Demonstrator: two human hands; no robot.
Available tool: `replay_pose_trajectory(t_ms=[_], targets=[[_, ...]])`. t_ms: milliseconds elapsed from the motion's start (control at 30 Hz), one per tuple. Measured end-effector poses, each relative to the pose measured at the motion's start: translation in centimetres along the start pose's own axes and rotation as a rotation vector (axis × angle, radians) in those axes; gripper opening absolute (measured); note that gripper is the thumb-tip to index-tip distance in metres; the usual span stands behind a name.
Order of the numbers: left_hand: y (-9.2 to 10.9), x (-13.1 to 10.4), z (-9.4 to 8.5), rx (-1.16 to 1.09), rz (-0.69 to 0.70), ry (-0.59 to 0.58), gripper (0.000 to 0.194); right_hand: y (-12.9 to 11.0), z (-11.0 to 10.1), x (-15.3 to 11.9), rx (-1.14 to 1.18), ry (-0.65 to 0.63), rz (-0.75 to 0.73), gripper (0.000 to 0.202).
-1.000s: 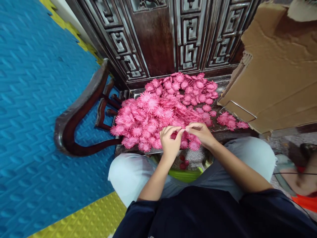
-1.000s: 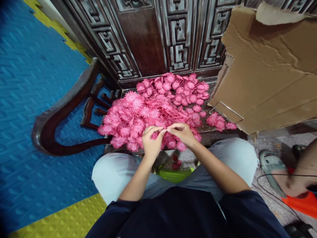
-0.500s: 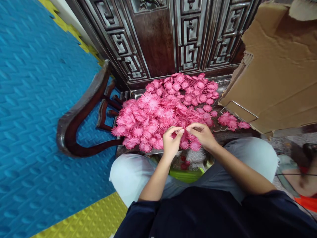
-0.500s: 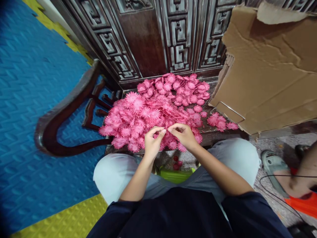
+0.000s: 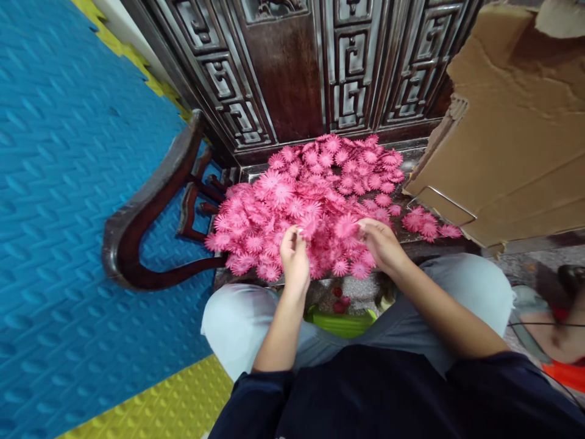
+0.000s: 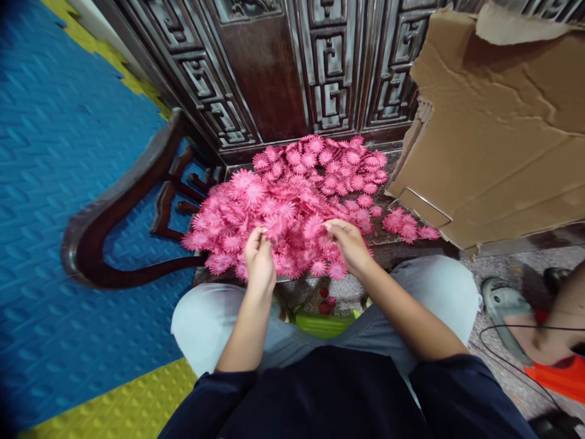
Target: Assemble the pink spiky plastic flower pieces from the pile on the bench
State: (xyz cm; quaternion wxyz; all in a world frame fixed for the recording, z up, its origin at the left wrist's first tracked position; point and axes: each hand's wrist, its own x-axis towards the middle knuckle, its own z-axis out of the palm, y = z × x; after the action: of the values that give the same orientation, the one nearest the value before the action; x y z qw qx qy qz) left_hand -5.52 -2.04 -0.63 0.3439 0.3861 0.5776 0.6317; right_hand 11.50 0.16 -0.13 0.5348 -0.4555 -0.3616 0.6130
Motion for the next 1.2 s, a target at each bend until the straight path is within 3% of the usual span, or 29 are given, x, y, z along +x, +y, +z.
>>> replay_pose_trajectory(t_ms=[167, 267, 467, 733, 900, 1067, 1200], targets=[[0.1, 3.2, -3.2, 0.295, 0.249, 0.354, 0.014, -0.3, -0.2, 0.3, 0.078, 0.055, 0.021, 0.018], [-1.0, 5.2, -4.9, 0.484, 0.279, 0.397, 0.011, -0.1, 0.0, 0.2, 0.058, 0.038, 0.035, 0.021], [-2.8, 6.3, -5.5, 0.361, 0.19, 0.338, 0.009, 0.3, 0.2, 0.0, -0.015, 0.042, 0.024, 0.021], [-1.9, 5.5, -5.0, 0.282, 0.148, 0.335, 0.013, 0.2, 0.3, -0.2, -0.056, 0.038, 0.007, 0.021], [-0.5, 4.9, -4.7, 0.236, 0.213, 0.375, 0.009, 0.4, 0.2, -0.1, -0.064, 0.03, 0.005, 0.019], [1.6, 2.6, -3.0, 0.215, 0.241, 0.3, 0.009, 0.5, 0.3, -0.4, -0.054, -0.021, -0.011, 0.007], [2.2, 0.3, -0.9, 0.214, 0.195, 0.129, 0.007, 0.5, 0.6, -1.0, -0.052, -0.141, -0.068, 0.003]])
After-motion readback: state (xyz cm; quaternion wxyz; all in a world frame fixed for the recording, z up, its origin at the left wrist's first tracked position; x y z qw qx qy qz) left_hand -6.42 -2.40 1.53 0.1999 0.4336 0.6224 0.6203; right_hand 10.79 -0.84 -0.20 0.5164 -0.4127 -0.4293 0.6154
